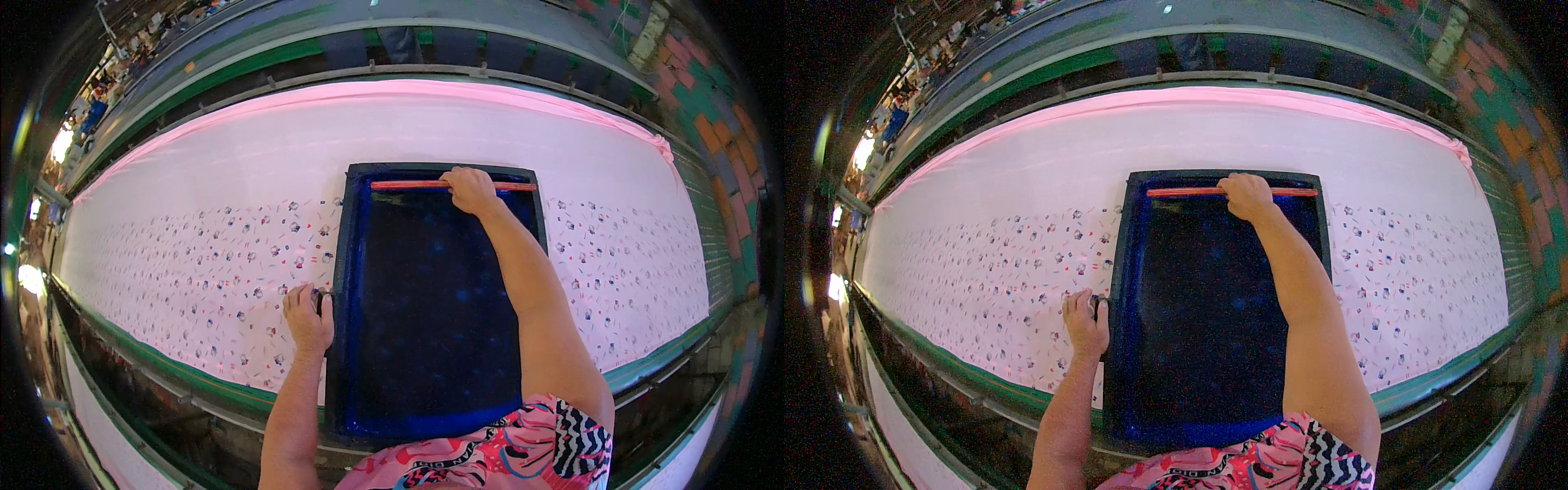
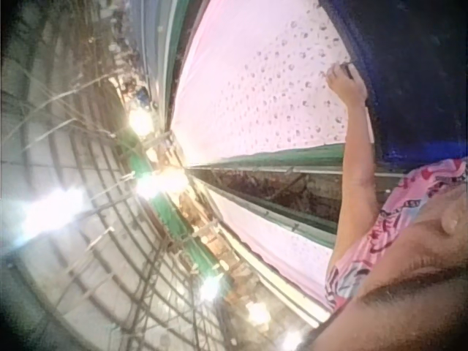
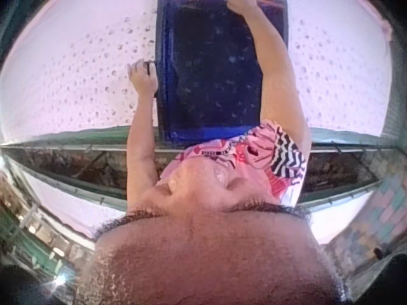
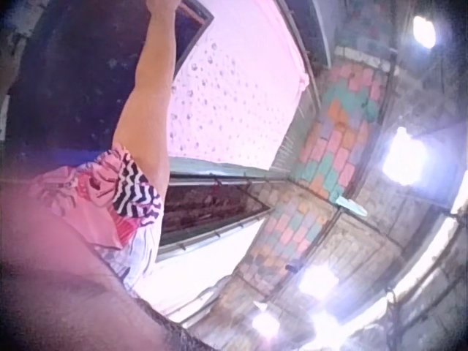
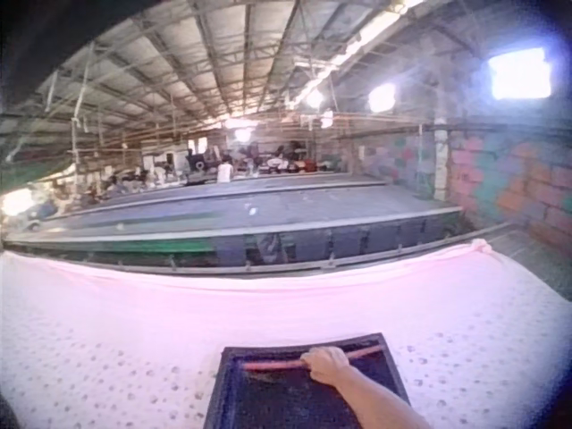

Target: The person performs screen printing on a long piece of pink patterned fabric laid on a green conveyor table. They place a blue screen frame over the fabric, use a red squeegee to pull ink across the screen, lift the frame, and repeat the process along the fabric length.

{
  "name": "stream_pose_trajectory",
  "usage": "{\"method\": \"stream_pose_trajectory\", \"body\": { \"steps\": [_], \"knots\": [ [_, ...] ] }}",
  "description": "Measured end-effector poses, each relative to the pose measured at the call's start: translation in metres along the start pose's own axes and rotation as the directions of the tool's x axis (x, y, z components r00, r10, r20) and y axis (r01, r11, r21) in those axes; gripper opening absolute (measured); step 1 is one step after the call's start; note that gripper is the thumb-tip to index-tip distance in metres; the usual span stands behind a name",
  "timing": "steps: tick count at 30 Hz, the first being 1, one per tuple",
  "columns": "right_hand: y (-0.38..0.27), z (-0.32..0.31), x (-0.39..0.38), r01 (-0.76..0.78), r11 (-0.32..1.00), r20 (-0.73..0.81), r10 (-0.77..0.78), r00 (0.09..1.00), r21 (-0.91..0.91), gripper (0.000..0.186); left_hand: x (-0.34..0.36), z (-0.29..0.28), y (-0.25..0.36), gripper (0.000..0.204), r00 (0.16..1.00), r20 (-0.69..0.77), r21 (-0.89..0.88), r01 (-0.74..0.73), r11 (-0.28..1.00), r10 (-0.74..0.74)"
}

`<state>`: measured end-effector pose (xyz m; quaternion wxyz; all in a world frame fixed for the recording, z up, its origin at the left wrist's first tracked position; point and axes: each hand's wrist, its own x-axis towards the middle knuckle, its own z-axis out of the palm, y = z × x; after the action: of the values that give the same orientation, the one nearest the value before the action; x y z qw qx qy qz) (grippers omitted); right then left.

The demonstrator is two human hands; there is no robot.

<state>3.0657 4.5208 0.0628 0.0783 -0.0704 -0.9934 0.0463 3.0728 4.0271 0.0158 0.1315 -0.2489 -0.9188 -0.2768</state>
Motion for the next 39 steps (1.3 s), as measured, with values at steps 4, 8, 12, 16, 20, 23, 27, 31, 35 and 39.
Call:
{"method": "stream_pose_trajectory", "body": {
  "steps": [4, 8, 12, 16, 20, 23, 27, 31, 35, 39],
  "knots": [
    [-0.018, -0.019, -0.009, -0.020, 1.000, 0.190, 0.021, 0.982, -0.004, 0.026, -0.003, 0.000, -0.003, 0.043, 1.000, -0.003, 0.025, 0.005, 1.000, -0.005],
    [-0.044, -0.021, -0.058, -0.013, 1.000, 0.211, 0.012, 0.977, 0.002, 0.025, 0.002, 0.001, 0.002, 0.043, 1.000, -0.005, 0.024, 0.004, 1.000, -0.004],
    [-0.090, -0.025, -0.131, 0.015, 0.999, 0.217, -0.024, 0.976, 0.044, 0.027, 0.001, 0.004, -0.004, 0.044, 1.000, -0.016, 0.039, -0.026, 0.999, 0.026],
    [-0.144, -0.036, -0.208, 0.015, 0.999, 0.248, -0.027, 0.968, 0.047, 0.028, 0.001, 0.011, -0.016, 0.042, 0.995, -0.075, 0.013, -0.067, 0.998, 0.068],
    [-0.197, -0.047, -0.284, -0.022, 0.998, 0.264, 0.004, 0.964, 0.065, 0.027, -0.002, 0.014, -0.023, 0.040, 0.989, -0.112, -0.012, -0.097, 0.995, 0.095],
    [-0.228, -0.052, -0.335, -0.044, 0.995, 0.258, 0.019, 0.966, 0.091, 0.025, -0.007, 0.011, -0.017, 0.038, 0.986, -0.119, -0.065, -0.129, 0.990, 0.120],
    [-0.268, -0.059, -0.394, -0.057, 0.994, 0.240, 0.033, 0.970, 0.090, 0.024, -0.023, 0.006, -0.012, 0.039, 0.997, -0.072, -0.166, -0.033, 0.986, 0.022],
    [-0.300, -0.056, -0.433, -0.031, 0.996, 0.187, 0.014, 0.982, 0.087, 0.028, -0.043, 0.007, -0.023, 0.040, 0.971, -0.006, -0.362, 0.219, 0.906, -0.237],
    [-0.306, -0.051, -0.459, -0.030, 0.999, 0.126, 0.025, 0.992, 0.032, 0.033, -0.060, 0.010, 0.005, 0.044, 0.913, 0.096, -0.344, 0.404, 0.847, -0.397],
    [-0.307, -0.047, -0.470, 0.047, 0.999, 0.093, -0.048, 0.994, 0.018, 0.026, -0.077, 0.020, 0.005, 0.051, 0.922, -0.092, -0.397, 0.311, 0.863, -0.375]
  ]
}}
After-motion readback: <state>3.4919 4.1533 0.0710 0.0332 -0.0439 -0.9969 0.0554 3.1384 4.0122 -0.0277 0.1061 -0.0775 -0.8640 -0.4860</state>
